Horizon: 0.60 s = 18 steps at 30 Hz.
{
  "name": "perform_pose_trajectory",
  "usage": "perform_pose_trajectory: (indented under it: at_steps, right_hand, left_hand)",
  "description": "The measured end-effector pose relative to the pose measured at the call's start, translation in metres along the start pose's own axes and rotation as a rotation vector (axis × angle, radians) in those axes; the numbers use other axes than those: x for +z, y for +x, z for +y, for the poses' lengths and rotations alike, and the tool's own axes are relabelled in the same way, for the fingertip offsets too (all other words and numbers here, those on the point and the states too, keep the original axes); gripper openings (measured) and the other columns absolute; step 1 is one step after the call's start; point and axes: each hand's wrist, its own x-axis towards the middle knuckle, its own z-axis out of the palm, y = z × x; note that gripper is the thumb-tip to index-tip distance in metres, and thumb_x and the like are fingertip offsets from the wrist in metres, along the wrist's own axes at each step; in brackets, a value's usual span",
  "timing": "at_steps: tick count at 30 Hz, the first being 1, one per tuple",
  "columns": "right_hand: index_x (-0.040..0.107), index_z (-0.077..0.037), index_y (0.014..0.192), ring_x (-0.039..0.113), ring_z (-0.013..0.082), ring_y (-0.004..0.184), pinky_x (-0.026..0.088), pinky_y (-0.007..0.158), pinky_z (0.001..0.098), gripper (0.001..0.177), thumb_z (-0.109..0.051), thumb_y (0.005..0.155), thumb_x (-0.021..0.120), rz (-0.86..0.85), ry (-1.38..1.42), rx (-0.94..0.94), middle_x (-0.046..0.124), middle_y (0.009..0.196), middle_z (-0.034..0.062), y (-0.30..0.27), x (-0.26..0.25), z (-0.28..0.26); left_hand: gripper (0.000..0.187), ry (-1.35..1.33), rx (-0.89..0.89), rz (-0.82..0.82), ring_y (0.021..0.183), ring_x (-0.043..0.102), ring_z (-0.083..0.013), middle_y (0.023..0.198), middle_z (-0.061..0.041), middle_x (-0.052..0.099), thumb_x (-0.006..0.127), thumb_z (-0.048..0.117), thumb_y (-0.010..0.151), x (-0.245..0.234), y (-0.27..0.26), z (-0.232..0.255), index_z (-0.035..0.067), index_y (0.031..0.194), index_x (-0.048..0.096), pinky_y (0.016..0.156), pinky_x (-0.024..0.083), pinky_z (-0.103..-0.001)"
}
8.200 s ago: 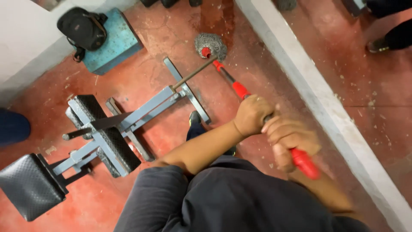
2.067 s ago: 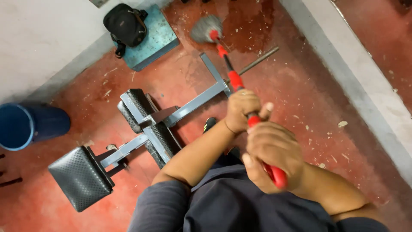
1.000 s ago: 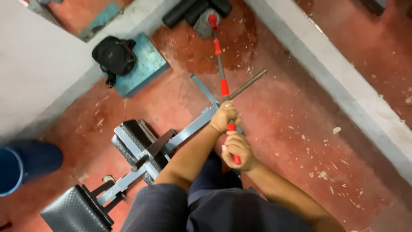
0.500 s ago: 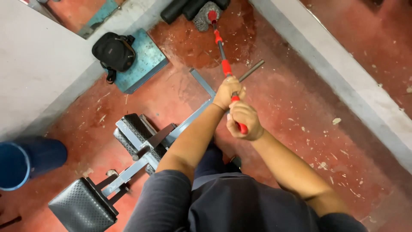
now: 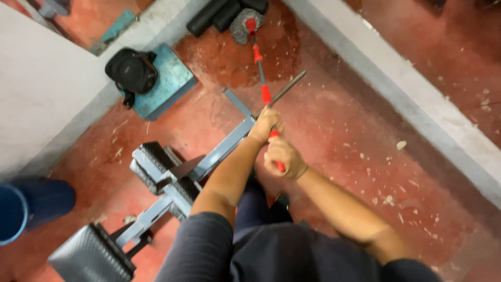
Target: Mopping the floor around gym equipment.
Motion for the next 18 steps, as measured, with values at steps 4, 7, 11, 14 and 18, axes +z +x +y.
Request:
perform_pose_trajectory:
  at_steps: [4,7,11,14,18]
  right_hand:
    - [0.069,-0.002,0.075,0.072,0.0373,0.087,0.061,0.088,0.0476,0.013,-0.009,0.082,0.078,0.019,0.073,0.089,0.070,0.083,0.0110,0.052,-0.038,-0.014]
    - [0.065,-0.007,0.066,0.068,0.0354,0.076,0.055,0.073,0.0467,0.021,-0.004,0.083,0.077,-0.094,0.131,0.082,0.066,0.074,0.0091,0.146,-0.088,-0.027]
    - [0.055,0.004,0.078,0.043,0.0219,0.067,0.041,0.097,0.0411,0.021,0.019,0.089,0.065,-0.007,0.129,0.231,0.057,0.076,0.0114,0.201,-0.144,-0.009]
    - [0.056,0.009,0.081,0.046,0.0230,0.072,0.042,0.070,0.0331,0.019,0.018,0.095,0.065,-0.038,0.063,0.299,0.060,0.082,0.0143,0.208,-0.196,-0.013]
    - [0.039,0.000,0.069,0.031,0.0192,0.065,0.031,0.064,0.0332,0.044,0.016,0.100,0.066,0.065,-0.058,0.390,0.041,0.069,0.0058,0.164,-0.239,-0.033]
  left_hand:
    - [0.034,0.151,-0.097,0.080,0.104,0.069,-0.0331,0.081,-0.012,0.070,0.082,0.016,0.082,0.032,-0.024,-0.035,0.012,0.062,0.056,0.111,0.041,-0.047]
    - [0.017,0.050,-0.102,0.094,0.084,0.065,-0.0271,0.074,-0.013,0.063,0.064,0.007,0.089,0.059,0.024,-0.071,0.001,0.074,0.066,0.097,0.051,-0.042]
    - [0.019,-0.189,-0.172,0.348,0.086,0.052,-0.0216,0.082,-0.008,0.053,0.056,0.013,0.089,0.048,0.164,0.049,0.002,0.075,0.059,0.089,0.039,-0.036]
    - [0.010,-0.167,-0.167,0.450,0.073,0.048,-0.0192,0.077,-0.003,0.053,0.057,0.009,0.078,0.075,0.202,0.101,0.006,0.070,0.055,0.067,0.042,-0.030]
    - [0.013,-0.118,0.001,0.321,0.071,0.049,-0.0228,0.073,-0.003,0.059,0.065,0.015,0.073,0.136,0.194,0.122,0.009,0.066,0.056,0.068,0.044,-0.035]
